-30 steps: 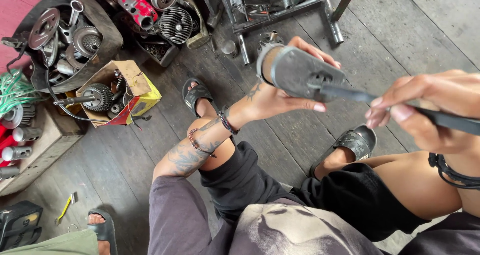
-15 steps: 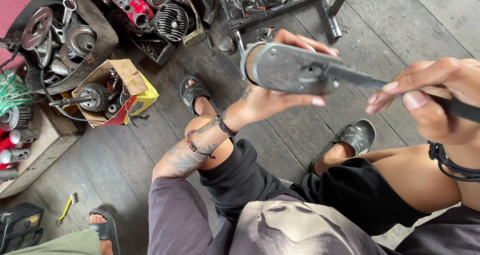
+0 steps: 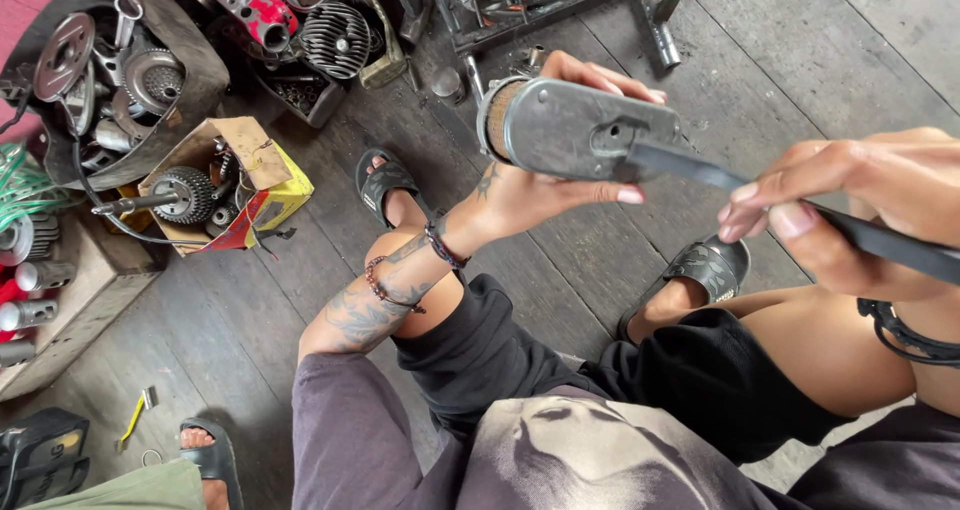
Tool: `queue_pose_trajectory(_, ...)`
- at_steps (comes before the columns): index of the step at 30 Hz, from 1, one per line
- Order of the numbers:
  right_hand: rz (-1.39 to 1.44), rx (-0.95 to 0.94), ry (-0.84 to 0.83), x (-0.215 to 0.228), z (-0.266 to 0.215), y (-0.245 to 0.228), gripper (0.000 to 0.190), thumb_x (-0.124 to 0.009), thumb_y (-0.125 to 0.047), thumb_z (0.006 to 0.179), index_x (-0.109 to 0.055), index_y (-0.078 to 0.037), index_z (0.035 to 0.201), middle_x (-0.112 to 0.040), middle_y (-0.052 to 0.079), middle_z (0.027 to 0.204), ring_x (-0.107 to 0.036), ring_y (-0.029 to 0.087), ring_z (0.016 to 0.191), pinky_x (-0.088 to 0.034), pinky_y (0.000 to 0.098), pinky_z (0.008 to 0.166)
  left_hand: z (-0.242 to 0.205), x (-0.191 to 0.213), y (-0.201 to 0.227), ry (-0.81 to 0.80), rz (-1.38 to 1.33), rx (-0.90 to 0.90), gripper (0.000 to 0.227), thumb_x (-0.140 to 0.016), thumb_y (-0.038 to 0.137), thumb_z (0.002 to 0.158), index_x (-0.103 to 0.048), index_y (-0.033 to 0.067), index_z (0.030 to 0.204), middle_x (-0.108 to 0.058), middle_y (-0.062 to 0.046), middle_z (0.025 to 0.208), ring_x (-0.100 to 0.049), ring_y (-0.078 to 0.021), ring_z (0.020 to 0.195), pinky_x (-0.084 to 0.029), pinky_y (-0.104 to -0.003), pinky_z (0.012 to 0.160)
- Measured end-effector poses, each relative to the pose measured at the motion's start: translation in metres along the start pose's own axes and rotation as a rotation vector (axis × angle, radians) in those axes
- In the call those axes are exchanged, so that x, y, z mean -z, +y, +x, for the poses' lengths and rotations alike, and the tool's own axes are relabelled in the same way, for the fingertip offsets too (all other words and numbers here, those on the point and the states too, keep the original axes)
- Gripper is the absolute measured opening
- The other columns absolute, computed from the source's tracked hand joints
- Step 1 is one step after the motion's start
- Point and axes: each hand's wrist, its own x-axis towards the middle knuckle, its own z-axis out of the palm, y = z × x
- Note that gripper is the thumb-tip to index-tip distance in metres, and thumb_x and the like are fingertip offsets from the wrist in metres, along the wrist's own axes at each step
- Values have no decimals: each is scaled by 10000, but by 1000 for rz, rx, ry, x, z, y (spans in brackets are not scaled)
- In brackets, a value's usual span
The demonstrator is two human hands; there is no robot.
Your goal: Cleaning a motorcycle air filter and its housing using a wire brush
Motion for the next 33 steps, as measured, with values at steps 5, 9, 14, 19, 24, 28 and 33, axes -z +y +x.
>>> queue_pose_trajectory(5, 199, -120, 95, -7, -11, 14, 252, -421, -99, 1006, -586, 90, 991, -702, 189, 809, -791, 266, 716, -660, 304, 613, 0, 0, 1, 0, 11, -21, 642, -912, 185, 817, -413, 138, 1218, -619, -108, 1295, -638, -240, 1287, -504, -443, 1201)
queue_pose_trajectory(9, 161, -17, -36, 4, -9, 22, 176, -407, -11, 998, -566, 64, 994, -743, 131, 766, -843, 192, 727, -705, 219, 510, -3, -7, 2, 16, 7, 16, 629, -912, 239, 807, -436, 134, 1205, -634, -89, 1268, -652, -213, 1257, -517, -407, 1157)
queue_pose_trajectory(14, -15, -84, 11, -1, 5, -2, 214, -462, -120, 1022, -631, 12, 1029, -763, 74, 866, -787, 161, 796, -570, 219, 593, -3, 4, -9, 33, 36, 43, 664, -935, 102, 791, -428, 133, 1220, -609, -111, 1305, -629, -197, 1253, -498, -371, 1157)
queue_pose_trajectory(19, 317, -248, 90, -2, -14, 25, 235, -391, -22, 1014, -500, 183, 1049, -665, 272, 819, -763, 302, 682, -634, 298, 593, -2, 11, -9, -102, -4, 32, 683, -918, 88, 848, -397, 172, 1282, -607, -93, 1329, -603, -194, 1290, -467, -395, 1202)
queue_pose_trajectory(24, 435, -328, 279, 3, -68, 95, 322, -612, -85, 1027, -444, -1, 1288, -589, 147, 1026, -744, 236, 873, -689, 262, 700, -6, 28, -12, -280, 32, 116, 787, -869, 229, 1010, -336, 170, 1586, -386, 30, 1608, -607, -171, 1395, -531, -407, 1317)
queue_pose_trajectory(28, 331, -206, 265, 1, -62, 97, 191, -587, -202, 1015, -534, -98, 1166, -556, 66, 982, -642, 106, 649, -504, 141, 587, -12, 30, -18, -266, -47, 226, 989, -715, 469, 1078, -48, 149, 1734, -29, 39, 1837, -343, -133, 1690, -370, -421, 1507)
queue_pose_trajectory(33, 476, -379, 415, -10, -43, 83, 445, -542, -533, 1146, -504, -95, 1211, -530, 57, 1056, -659, 201, 736, -557, 238, 599, -5, 13, 4, -189, -93, 429, 798, -327, 729, 1012, -621, 62, 1336, -743, -88, 1201, -723, -198, 1158, -592, -349, 1062)
